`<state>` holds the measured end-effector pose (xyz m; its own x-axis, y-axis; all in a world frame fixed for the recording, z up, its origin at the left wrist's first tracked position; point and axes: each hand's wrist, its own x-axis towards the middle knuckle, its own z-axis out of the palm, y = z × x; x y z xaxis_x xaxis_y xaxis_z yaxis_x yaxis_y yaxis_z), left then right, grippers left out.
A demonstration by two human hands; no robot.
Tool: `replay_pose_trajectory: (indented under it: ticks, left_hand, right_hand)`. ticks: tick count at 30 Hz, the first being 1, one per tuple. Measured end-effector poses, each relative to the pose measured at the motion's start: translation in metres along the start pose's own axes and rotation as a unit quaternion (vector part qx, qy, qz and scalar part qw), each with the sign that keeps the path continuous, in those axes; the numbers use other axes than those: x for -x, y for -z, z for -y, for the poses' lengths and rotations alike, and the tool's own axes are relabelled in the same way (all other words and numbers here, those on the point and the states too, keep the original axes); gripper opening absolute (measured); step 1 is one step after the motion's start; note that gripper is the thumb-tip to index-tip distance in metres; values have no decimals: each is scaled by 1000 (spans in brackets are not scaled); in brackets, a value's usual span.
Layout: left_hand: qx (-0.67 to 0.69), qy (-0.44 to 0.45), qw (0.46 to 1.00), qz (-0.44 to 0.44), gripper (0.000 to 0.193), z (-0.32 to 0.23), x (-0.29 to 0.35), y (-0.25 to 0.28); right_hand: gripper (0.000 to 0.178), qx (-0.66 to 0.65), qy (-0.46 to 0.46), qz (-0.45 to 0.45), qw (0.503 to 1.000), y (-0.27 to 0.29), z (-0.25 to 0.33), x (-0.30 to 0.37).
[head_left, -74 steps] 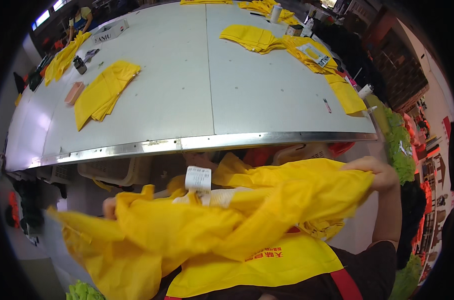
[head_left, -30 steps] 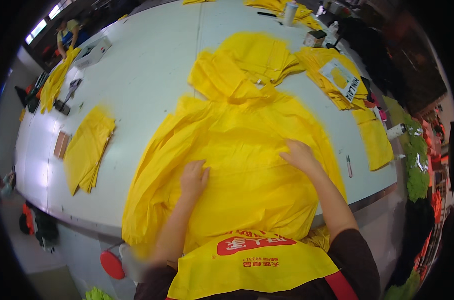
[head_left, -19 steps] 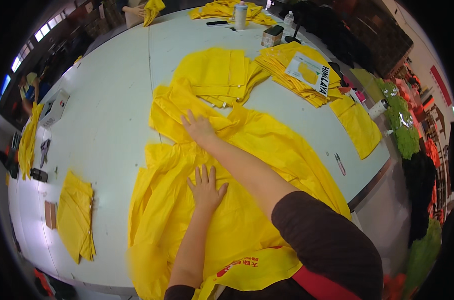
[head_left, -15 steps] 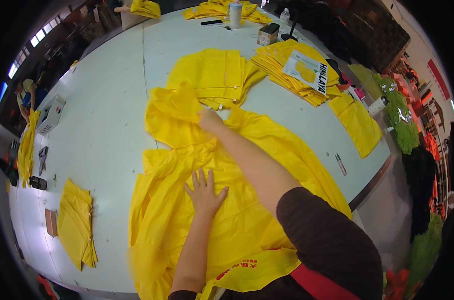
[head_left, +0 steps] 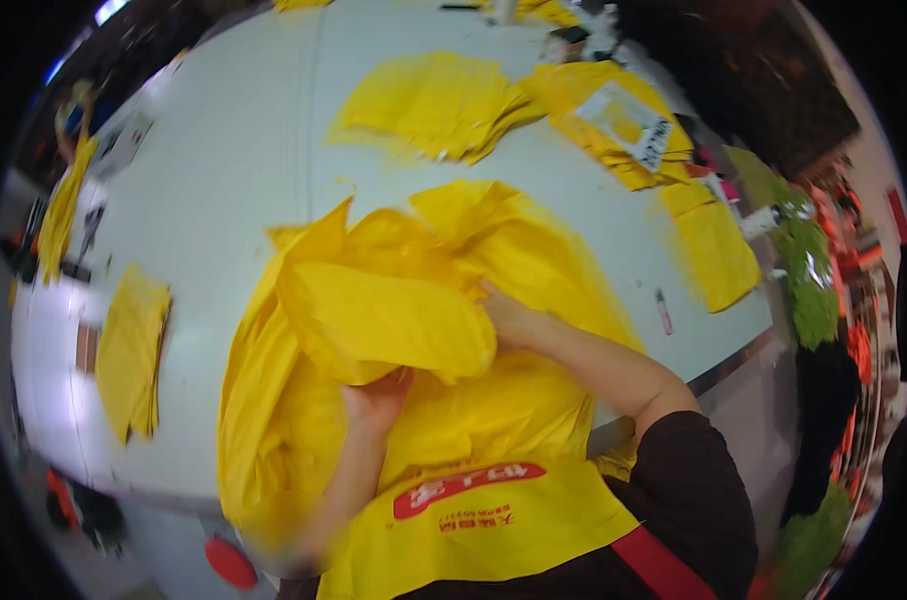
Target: The person folds a yellow raincoat on a table, aligns the sleeves and body, and places the folded item into a white basket. The person repeats the process with another yellow raincoat.
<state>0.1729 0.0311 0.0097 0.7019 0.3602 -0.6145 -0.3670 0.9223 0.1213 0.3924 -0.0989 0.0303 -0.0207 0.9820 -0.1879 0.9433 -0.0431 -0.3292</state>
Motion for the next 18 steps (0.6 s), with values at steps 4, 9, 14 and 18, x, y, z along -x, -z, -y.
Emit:
replay_pose_trajectory:
  ticks: [4, 9, 14, 18]
  left_hand:
    - [-140, -115, 983, 42, 49, 24, 16, 72]
    - [-53, -99, 992, 60, 46, 40, 69, 67]
    - [5, -80, 986, 148, 39, 47, 94, 94]
    - [-111, -133, 982, 73, 26, 46, 104, 67]
  right_hand:
    - [47, 4, -34, -3, 999, -16, 8, 19]
    - [31, -293, -158, -319, 887, 22, 42, 47]
    - [22, -316, 35, -399, 860, 49, 117, 8]
    - [23, -161, 127, -82, 975, -1, 124, -44]
